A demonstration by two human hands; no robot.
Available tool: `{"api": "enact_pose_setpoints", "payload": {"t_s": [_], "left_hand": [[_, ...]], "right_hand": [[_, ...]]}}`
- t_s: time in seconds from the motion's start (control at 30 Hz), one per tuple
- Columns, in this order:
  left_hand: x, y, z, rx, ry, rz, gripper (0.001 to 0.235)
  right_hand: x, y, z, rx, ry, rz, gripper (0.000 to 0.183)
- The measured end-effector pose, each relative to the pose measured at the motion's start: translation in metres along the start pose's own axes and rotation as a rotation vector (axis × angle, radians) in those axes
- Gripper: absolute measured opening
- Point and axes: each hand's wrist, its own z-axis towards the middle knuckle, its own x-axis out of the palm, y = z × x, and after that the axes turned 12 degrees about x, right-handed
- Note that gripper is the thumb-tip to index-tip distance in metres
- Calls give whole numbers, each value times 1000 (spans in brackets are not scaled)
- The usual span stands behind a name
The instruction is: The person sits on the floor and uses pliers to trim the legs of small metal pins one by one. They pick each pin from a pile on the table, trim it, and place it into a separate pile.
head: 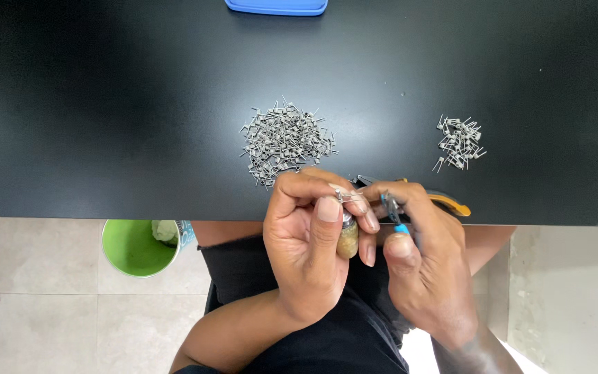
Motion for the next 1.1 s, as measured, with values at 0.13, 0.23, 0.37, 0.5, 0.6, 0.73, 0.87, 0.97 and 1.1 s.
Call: {"api": "enact_pose_setpoints", "payload": {"t_s": [0.13,0.23,0.37,0.5,0.6,0.73,0.87,0.97,1.1], "left_hand": [[3,-5,0,-2,2,-13,15],[4,-7,1,-2,19,107,16],[4,-8,1,-5,24,109,14],[3,-7,0,-26,11,85,14],[2,-6,2,-24,31,103,13],[1,-4,0,-48,12,67,13],[1,-2,-2,-59,25,57,12],[0,0,-2,-55,35,82,13],[4,1,-1,-25,56,122,15]], "right_hand": [[1,6,2,-19,17,16,76],[1,6,2,-6,39,-36,79],[2,5,2,-27,28,-32,76],[3,1,2,-36,11,-45,76],[3,-1,1,-31,28,-45,75],[5,-10,-1,9,45,1,76],[7,-22,-4,42,59,33,73],[5,-21,-2,26,66,52,72],[4,-20,-3,22,57,81,78]]}}
